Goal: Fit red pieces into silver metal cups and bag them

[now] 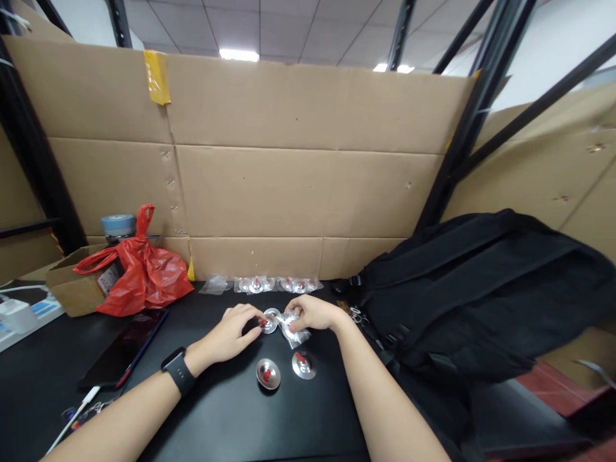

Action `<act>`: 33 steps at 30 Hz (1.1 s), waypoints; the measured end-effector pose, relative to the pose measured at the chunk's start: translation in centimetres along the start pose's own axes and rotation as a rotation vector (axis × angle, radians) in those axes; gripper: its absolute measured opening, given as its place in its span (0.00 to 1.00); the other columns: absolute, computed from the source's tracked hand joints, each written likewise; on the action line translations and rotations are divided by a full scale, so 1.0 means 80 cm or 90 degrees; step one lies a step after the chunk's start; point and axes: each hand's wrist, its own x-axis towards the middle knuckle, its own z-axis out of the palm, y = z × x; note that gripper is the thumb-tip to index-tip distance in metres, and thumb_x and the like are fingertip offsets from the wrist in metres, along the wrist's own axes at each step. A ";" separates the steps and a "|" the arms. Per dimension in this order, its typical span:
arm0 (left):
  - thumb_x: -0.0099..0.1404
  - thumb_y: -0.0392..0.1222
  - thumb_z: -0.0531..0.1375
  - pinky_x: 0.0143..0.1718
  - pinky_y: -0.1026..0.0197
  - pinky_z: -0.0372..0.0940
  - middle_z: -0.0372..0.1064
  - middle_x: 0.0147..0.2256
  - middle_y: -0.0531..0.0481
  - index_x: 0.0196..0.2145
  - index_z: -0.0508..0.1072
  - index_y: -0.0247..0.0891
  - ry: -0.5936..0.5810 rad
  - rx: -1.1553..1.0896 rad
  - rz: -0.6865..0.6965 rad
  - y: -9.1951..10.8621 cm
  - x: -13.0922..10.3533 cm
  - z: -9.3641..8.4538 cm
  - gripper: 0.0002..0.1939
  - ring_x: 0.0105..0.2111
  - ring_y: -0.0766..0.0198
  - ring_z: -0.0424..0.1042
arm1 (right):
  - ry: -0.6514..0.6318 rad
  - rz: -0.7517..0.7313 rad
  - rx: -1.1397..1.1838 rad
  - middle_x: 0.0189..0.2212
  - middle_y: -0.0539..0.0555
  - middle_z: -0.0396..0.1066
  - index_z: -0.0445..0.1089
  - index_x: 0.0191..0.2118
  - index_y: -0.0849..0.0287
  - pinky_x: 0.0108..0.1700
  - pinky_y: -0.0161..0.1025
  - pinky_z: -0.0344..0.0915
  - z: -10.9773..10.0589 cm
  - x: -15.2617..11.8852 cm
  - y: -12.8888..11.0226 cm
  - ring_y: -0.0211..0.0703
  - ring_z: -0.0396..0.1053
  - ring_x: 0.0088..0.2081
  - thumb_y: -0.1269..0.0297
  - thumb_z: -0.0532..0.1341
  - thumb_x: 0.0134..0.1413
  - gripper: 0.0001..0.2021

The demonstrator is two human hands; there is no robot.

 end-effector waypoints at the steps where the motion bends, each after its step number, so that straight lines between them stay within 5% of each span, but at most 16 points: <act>1: 0.69 0.42 0.54 0.53 0.51 0.57 0.72 0.47 0.49 0.46 0.71 0.44 0.002 -0.005 0.004 0.003 0.000 0.000 0.10 0.49 0.56 0.67 | -0.006 -0.003 0.026 0.24 0.45 0.66 0.74 0.41 0.61 0.27 0.32 0.59 -0.002 -0.001 0.000 0.34 0.63 0.24 0.59 0.75 0.32 0.25; 5: 0.70 0.42 0.54 0.52 0.53 0.57 0.72 0.46 0.50 0.47 0.71 0.45 0.004 -0.021 0.014 0.012 0.000 0.002 0.10 0.48 0.57 0.67 | -0.027 -0.018 0.173 0.26 0.46 0.70 0.65 0.50 0.59 0.28 0.35 0.64 -0.009 -0.005 0.004 0.36 0.67 0.23 0.54 0.71 0.42 0.30; 9: 0.71 0.43 0.52 0.52 0.53 0.57 0.72 0.46 0.50 0.47 0.71 0.46 0.007 -0.020 0.005 0.013 -0.001 0.002 0.11 0.49 0.57 0.67 | -0.043 -0.035 0.213 0.26 0.49 0.72 0.66 0.43 0.61 0.33 0.39 0.67 -0.011 -0.004 0.003 0.39 0.70 0.26 0.60 0.70 0.42 0.22; 16: 0.63 0.38 0.57 0.55 0.49 0.58 0.66 0.55 0.48 0.56 0.65 0.48 -0.066 -0.005 -0.028 0.007 -0.004 0.002 0.22 0.55 0.53 0.64 | 0.034 -0.123 0.304 0.23 0.46 0.69 0.67 0.42 0.59 0.26 0.31 0.55 -0.006 -0.003 -0.018 0.32 0.60 0.23 0.69 0.66 0.42 0.17; 33: 0.63 0.38 0.57 0.60 0.46 0.56 0.63 0.58 0.45 0.60 0.59 0.45 -0.062 -0.036 -0.043 0.001 -0.004 0.005 0.28 0.59 0.53 0.62 | 0.020 -0.022 0.460 0.19 0.45 0.68 0.69 0.40 0.61 0.21 0.29 0.48 -0.006 -0.012 -0.036 0.29 0.56 0.18 0.73 0.65 0.35 0.20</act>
